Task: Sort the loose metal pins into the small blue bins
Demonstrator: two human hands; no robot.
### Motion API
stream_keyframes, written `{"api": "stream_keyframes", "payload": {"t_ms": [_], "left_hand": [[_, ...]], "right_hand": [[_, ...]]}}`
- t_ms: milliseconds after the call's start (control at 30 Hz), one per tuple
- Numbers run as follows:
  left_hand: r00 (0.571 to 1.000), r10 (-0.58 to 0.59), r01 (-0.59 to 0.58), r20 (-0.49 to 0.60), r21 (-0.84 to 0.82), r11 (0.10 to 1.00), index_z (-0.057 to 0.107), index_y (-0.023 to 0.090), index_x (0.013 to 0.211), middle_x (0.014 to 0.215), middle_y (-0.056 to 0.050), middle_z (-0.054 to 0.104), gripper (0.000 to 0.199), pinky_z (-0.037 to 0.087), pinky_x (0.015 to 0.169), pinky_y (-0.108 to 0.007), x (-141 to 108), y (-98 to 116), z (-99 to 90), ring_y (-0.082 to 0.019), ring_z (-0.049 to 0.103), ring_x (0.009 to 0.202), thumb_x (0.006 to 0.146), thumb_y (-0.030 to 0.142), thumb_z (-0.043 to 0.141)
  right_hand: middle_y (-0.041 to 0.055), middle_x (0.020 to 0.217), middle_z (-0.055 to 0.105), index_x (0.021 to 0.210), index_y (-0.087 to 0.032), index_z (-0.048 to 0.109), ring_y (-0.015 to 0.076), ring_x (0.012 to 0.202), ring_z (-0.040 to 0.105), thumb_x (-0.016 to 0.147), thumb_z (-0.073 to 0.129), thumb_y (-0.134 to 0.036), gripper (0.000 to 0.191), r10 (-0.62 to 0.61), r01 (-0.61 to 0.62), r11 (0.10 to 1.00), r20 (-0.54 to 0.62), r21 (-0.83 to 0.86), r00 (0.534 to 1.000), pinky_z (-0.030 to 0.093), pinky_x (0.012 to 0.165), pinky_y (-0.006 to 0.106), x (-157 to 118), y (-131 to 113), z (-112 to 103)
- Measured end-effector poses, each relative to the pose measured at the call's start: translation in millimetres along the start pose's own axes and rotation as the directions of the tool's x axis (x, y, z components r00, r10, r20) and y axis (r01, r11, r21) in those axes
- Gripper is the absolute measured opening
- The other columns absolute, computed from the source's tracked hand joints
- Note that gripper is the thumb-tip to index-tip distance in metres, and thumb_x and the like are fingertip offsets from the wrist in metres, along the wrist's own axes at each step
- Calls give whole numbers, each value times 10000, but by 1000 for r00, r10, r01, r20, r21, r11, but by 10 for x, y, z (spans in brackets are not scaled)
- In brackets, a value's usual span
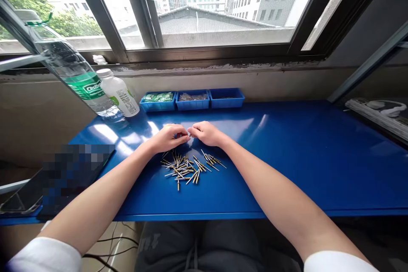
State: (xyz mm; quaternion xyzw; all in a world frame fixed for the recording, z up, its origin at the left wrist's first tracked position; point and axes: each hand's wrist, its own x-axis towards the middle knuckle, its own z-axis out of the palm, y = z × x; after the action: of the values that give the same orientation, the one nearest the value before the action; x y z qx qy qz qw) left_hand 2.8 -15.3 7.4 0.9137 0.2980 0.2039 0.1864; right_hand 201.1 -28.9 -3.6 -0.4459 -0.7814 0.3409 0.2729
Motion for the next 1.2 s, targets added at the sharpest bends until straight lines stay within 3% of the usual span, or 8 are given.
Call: {"api": "stream_keyframes", "payload": {"t_ms": [167, 433, 667, 800, 1000, 1100, 1200], "left_hand": [[1000, -11, 12, -27, 35, 999, 629, 166, 727, 656, -8, 624, 289, 361, 600, -239, 4, 5, 14, -119, 523, 610, 843, 426, 581], [997, -2, 6, -82, 42, 999, 604, 162, 695, 654, -13, 618, 313, 357, 594, -239, -6, 23, 4, -112, 510, 605, 893, 378, 492], [959, -64, 41, -278, -88, 995, 636, 153, 787, 697, -21, 631, 275, 395, 594, -231, 2, 16, 5, -105, 508, 607, 877, 390, 527], [945, -74, 21, -318, -168, 986, 660, 158, 815, 754, -37, 664, 256, 425, 616, -235, 8, 53, -10, -112, 525, 636, 868, 383, 551], [932, -88, 23, -351, -184, 983, 685, 157, 842, 776, -46, 682, 255, 438, 614, -236, 8, 52, -17, -112, 537, 637, 862, 381, 564], [923, -124, 65, -364, -169, 983, 679, 156, 850, 782, -42, 688, 266, 435, 605, -234, 6, 17, -22, -110, 541, 631, 862, 393, 559], [899, -186, 145, -397, -133, 981, 674, 155, 825, 750, -34, 684, 269, 422, 593, -237, 2, -49, -29, -113, 542, 615, 857, 393, 552]], "right_hand": [[9, 592, 551, 619, -152, 562, 103, 565, 435, 878, 460, -468, 421, -59, 58, 998, -105, -17, 993, 315, 540, 242, -16, -88, 83], [19, 643, 597, 714, -140, 618, 106, 574, 486, 805, 562, -522, 397, 6, 20, 976, -118, 217, 993, 376, 548, 239, -29, -116, 73], [52, 813, 671, 827, -159, 678, 131, 691, 545, 756, 651, -356, 211, -164, 163, 986, -129, -24, 978, 413, 615, 251, -60, -153, 18], [44, 777, 682, 817, -163, 695, 121, 647, 543, 803, 599, -365, 224, -138, 143, 990, -144, 21, 980, 415, 611, 256, -39, -120, 35], [35, 729, 663, 763, -159, 696, 116, 593, 515, 738, 653, -435, 280, -40, 76, 983, -209, 168, 977, 398, 539, 250, -20, -75, 24], [48, 737, 677, 745, -157, 703, 142, 633, 558, 723, 661, -434, 281, 30, 39, 983, -365, 181, 931, 432, 582, 265, 4, -40, -17], [60, 722, 688, 791, -151, 721, 171, 651, 593, 725, 648, -454, 319, 152, -64, 984, -595, 167, 789, 449, 611, 281, 36, 102, -111]]}}
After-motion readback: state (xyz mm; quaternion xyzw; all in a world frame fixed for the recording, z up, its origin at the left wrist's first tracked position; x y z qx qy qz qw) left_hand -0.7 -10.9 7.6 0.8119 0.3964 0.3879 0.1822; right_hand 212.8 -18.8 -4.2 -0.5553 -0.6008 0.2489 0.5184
